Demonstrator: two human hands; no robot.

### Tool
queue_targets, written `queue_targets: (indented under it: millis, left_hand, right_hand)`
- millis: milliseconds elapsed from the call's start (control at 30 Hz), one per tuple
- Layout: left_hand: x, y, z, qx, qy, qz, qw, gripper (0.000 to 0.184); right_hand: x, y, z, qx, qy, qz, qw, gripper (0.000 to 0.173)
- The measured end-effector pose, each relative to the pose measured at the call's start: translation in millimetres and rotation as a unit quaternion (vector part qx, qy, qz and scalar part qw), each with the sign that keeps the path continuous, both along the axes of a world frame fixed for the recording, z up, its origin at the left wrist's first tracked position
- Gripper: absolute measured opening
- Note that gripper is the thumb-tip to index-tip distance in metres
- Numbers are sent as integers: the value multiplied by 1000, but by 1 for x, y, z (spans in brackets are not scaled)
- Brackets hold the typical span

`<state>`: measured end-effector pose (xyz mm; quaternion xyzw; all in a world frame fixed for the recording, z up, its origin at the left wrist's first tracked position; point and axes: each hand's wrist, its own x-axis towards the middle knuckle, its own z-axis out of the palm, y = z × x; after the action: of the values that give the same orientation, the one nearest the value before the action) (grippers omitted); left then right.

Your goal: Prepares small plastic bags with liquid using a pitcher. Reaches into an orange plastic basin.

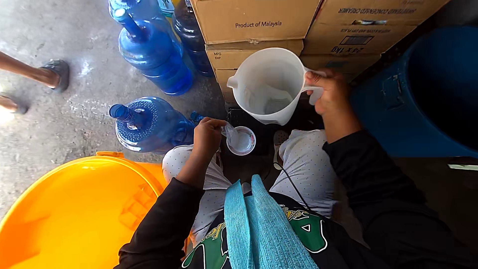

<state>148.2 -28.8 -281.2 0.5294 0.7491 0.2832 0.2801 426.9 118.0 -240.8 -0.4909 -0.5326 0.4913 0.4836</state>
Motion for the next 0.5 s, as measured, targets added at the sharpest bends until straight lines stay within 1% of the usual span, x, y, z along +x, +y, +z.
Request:
queue_targets:
  millis: [133, 233, 333, 500]
  left_hand:
    - [9, 4, 12, 10, -8, -1, 1000, 24]
    - [16, 4, 20, 17, -20, -3, 1000, 23]
    - [22, 3, 26, 28, -28, -2, 999, 23]
    - [33, 2, 33, 24, -59, -3, 998, 23]
  right_hand:
    - [9, -5, 66, 43, -78, 52, 995, 12]
    - [10, -12, 100, 46, -126, 86, 987, 16]
    - [10, -17, 120, 34, -187, 105, 976, 17]
    - [14, -17, 132, 49, -260, 137, 954, 17]
